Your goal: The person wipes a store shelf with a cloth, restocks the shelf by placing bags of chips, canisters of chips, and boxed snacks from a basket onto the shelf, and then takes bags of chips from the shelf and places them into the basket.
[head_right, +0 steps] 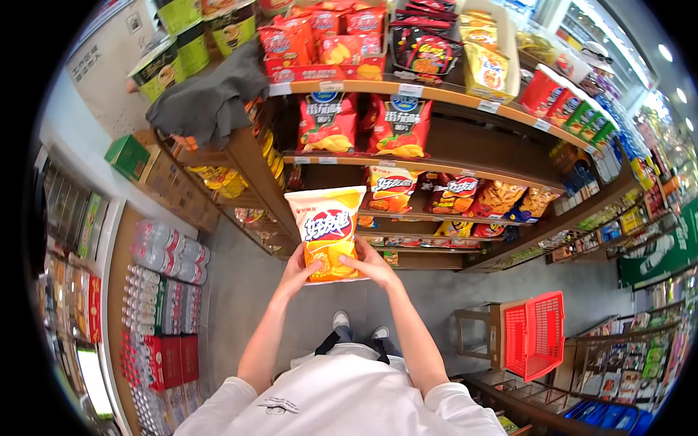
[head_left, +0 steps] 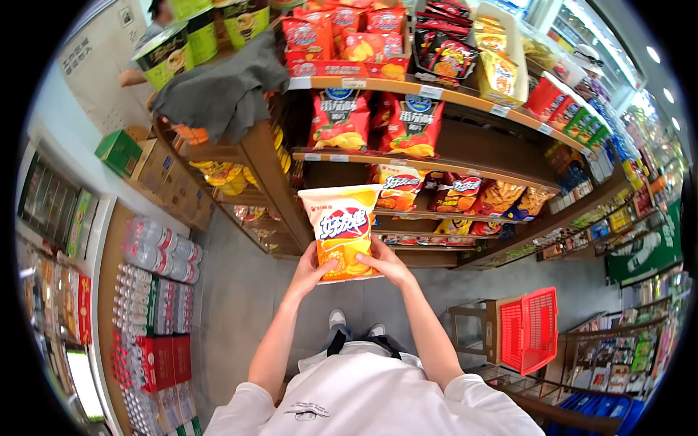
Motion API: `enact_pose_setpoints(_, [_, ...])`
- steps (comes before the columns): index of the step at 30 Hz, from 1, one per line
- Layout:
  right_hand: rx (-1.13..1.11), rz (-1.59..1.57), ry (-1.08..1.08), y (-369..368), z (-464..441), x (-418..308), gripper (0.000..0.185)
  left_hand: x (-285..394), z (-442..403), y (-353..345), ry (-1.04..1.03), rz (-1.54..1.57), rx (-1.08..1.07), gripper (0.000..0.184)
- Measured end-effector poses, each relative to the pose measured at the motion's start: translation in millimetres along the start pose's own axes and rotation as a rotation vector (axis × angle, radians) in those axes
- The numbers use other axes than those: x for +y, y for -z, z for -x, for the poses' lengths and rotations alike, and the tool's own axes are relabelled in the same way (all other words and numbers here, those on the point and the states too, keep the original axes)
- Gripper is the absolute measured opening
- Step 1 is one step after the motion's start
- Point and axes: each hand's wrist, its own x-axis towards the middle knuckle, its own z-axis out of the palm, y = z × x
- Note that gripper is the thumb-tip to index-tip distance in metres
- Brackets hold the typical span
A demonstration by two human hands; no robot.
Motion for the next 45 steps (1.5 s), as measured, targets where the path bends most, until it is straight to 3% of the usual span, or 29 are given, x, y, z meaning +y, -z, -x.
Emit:
enact_pose_setpoints(5, [0.119,-0.079,0.048,7,18,1,0.083,3,-9,-15,0.03,-0.001,-0.12,0.06])
enact_pose_setpoints(6, [0.151,-0.073,0.053,8,28,-4,0.066,1,-12,-18,0.043,0.013,-0.165,0.061])
enact_pose_setpoints(19, [0.628,-0.101,0.218,85,196,-16,0.067,-17,-38,-176,0.141,-0.037,-0.766,0.071])
enact_pose_setpoints(25, [0.757,-0.128,0.329,136,300,-3,0.066,-36,-40,-286,0.199,-0.155,-1.012,0.091])
enact_pose_setpoints(27, [0.798,-0.078,0.305,151,329,1,0.065,-46,-33,-324,0.151,-0.178,-1.068,0.085])
enact_pose_setpoints(31, [0.832,-0.089,0.336,178,378,17,0.064,-52,-10,-393,0.261,-0.158,-1.131,0.07])
enact_pose_setpoints(42, [0.989,-0.19,0.258,243,456,55,0.068,-118,-4,-502,0.295,-0.269,-1.206,0.062])
enact_pose_setpoints(45, [1.134,-0.179,0.162,268,466,53,0.068,-143,-16,-534,0.229,-0.29,-1.186,0.056])
